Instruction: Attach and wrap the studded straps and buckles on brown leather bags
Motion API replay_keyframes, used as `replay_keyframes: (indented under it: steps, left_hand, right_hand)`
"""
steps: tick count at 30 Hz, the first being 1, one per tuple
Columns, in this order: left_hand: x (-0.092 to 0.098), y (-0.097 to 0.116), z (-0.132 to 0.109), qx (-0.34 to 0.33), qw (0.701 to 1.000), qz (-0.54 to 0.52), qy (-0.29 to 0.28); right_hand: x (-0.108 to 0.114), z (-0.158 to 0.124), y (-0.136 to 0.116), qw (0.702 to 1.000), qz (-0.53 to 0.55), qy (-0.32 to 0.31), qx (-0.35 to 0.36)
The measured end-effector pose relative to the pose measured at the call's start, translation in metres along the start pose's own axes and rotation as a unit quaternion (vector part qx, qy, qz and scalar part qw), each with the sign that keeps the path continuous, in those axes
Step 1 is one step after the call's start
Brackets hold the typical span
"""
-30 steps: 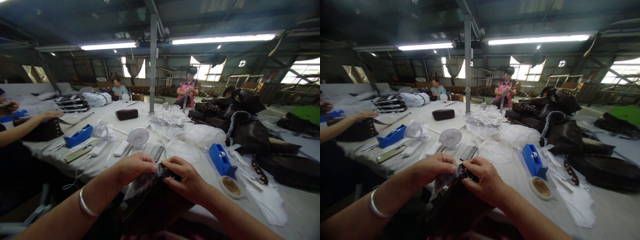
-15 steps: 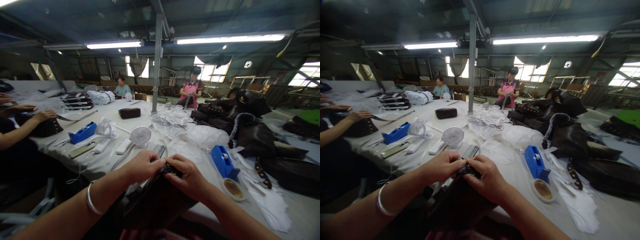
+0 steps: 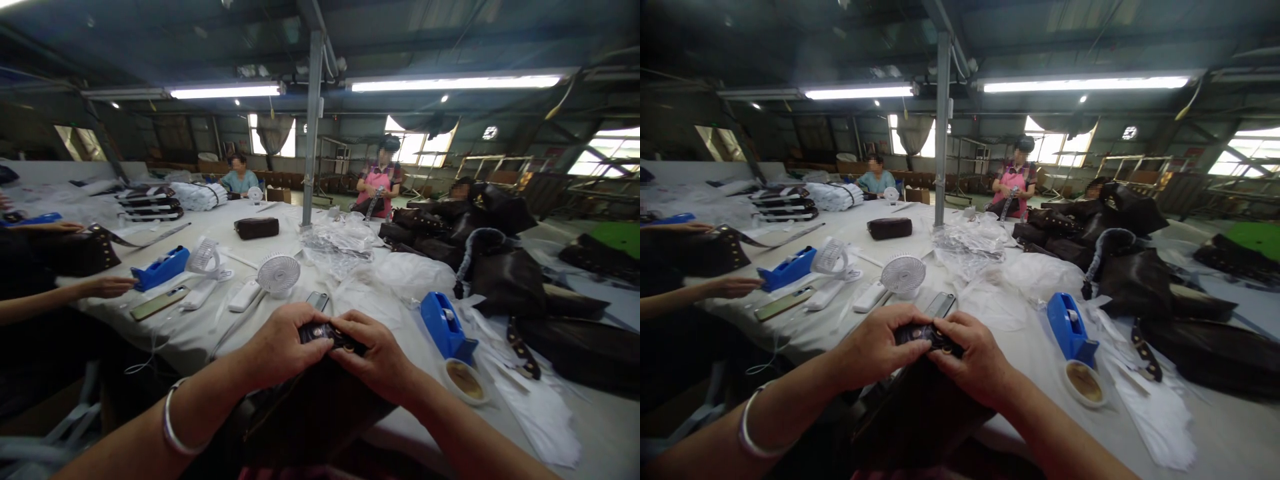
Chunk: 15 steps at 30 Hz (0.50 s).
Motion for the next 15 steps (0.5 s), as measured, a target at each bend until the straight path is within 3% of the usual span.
replay_keyframes:
  steps: [4,7,9,12,15]
  left_hand:
    - [0.001,0.003,0.002,0.012,1.0,0.002,0.008]
    - [0.003,-0.009,0.004,0.006,0.998,-0.049,-0.024]
    - [-0.003,-0.029,0.002,0.025,0.985,-0.144,-0.093]
    - [-0.018,-0.071,-0.01,0.092,0.938,-0.258,-0.214]
    - [-0.024,-0.121,-0.026,0.154,0.932,-0.239,-0.224]
  right_hand:
    - [0.0,0.002,-0.001,1.0,0.004,0.0,0.003]
    - [0.005,0.003,0.001,1.0,0.011,0.014,0.007]
    - [0.014,0.003,0.009,0.999,0.023,0.032,0.004]
    - [0.032,0.001,0.038,0.996,0.049,0.066,-0.022]
    - [0.052,0.0,0.083,0.988,0.082,0.097,-0.083]
Point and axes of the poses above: each hand's wrist, its own z-axis towards the middle knuckle, its own x-axis out of the back of the hand, y = z × x, the point moved 8 cm from there along z, towards the middle knuckle, and after that the axes turned 3 degrees about y, right-handed, at the moved point
